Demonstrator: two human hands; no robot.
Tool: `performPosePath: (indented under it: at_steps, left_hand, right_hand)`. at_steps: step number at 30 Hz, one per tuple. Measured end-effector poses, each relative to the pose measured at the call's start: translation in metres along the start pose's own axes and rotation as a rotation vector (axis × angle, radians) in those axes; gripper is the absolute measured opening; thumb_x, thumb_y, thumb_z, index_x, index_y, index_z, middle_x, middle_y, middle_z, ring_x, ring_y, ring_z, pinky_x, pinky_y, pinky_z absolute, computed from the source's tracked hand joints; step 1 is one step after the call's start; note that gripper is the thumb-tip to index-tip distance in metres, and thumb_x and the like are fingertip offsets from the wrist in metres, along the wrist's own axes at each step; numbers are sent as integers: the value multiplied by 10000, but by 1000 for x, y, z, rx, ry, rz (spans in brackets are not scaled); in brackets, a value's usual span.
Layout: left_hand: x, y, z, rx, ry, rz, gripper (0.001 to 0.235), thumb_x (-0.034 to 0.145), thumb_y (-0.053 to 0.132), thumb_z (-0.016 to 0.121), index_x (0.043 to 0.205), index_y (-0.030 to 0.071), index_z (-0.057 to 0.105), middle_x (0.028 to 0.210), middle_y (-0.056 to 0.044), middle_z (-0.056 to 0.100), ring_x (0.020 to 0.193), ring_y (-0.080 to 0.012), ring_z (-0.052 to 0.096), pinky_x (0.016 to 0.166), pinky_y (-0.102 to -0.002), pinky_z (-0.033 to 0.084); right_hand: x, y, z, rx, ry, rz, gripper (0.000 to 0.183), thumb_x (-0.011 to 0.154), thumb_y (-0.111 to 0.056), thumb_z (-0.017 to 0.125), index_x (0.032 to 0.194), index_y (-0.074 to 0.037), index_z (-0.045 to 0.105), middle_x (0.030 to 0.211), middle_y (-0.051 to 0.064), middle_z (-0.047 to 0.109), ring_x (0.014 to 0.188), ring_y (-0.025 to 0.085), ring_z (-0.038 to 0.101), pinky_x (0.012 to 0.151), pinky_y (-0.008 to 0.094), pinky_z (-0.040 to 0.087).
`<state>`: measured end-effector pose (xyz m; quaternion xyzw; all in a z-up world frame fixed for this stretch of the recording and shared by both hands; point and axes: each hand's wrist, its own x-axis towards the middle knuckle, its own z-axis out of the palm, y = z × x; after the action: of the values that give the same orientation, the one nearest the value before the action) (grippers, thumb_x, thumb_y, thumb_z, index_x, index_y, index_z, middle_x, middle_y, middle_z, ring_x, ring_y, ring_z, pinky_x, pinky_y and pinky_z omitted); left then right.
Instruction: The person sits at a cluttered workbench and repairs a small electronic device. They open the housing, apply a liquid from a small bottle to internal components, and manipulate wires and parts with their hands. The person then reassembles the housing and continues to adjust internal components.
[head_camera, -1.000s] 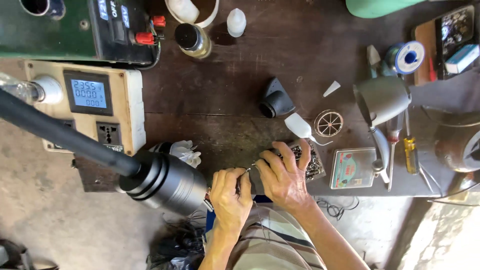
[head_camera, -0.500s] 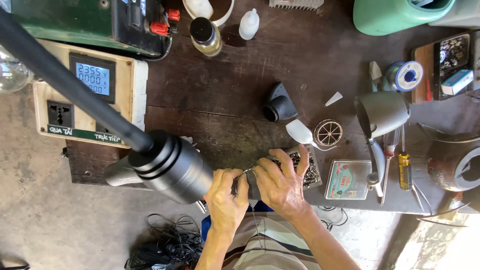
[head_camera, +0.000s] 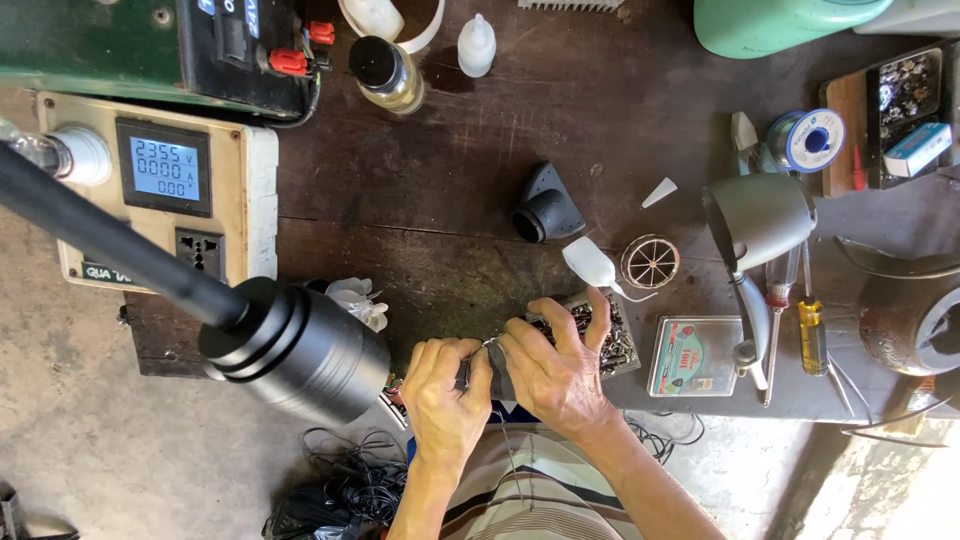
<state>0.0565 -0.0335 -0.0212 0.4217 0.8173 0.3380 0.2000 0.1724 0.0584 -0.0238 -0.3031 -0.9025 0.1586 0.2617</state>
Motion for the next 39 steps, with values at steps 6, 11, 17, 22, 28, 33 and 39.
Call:
performPosePath:
  at_steps: [6,11,17,22,28,33,39]
  left_hand:
    - [1,1,-1,-13,-3,-25,44,820,20,740,832,58,720,804,-58,716,712,-204,631,643,-313,541]
    - [3,1,-1,-24,-7,-10,61,818,-3,733,821,58,722,805,-59,718,701,-206,632,658,-314,536]
    - [6,3,-3,-38,-35,-46,88,786,-14,719,782,74,719,767,-46,720,653,-196,620,617,-312,518]
    - [6,4,-2,-47,-45,-77,114,769,-23,717,774,88,742,743,-30,731,624,-177,616,596,-300,508]
    - [3,-1,-3,-67,-67,-98,87,780,3,756,794,85,782,734,-28,707,652,-171,610,605,-299,509]
    - [2,1,-6,-81,-74,-102,68,810,26,796,866,63,803,786,-47,729,693,-165,654,646,-281,567]
    - [-2,-4,-6,-70,-82,-83,99,819,72,802,918,69,790,841,-53,743,729,-185,682,668,-288,595]
  right_hand:
    - [0,0,0,10,2,-5,114,946,-4,681,849,-1,741,944,50,702,1013,340,620,1068,721,251]
    - [3,1,-1,6,8,-8,121,943,-15,684,836,-16,740,941,26,710,1000,335,617,1045,708,271]
    - [5,0,-1,21,8,-10,157,946,4,644,825,-13,742,939,29,714,971,325,604,1037,701,285]
    - [2,2,0,24,2,-15,170,926,29,633,824,-10,763,953,25,737,960,328,601,1036,712,292]
    - [0,2,-2,11,31,-13,183,945,5,626,837,-36,768,955,2,735,934,312,599,1038,681,294]
    - [2,1,-7,-20,54,-4,170,956,-13,664,839,-56,780,948,-5,744,965,309,623,1045,687,278]
    - [-23,9,-5,31,98,47,201,838,-218,883,965,-112,769,1001,30,766,1067,266,620,1017,480,425]
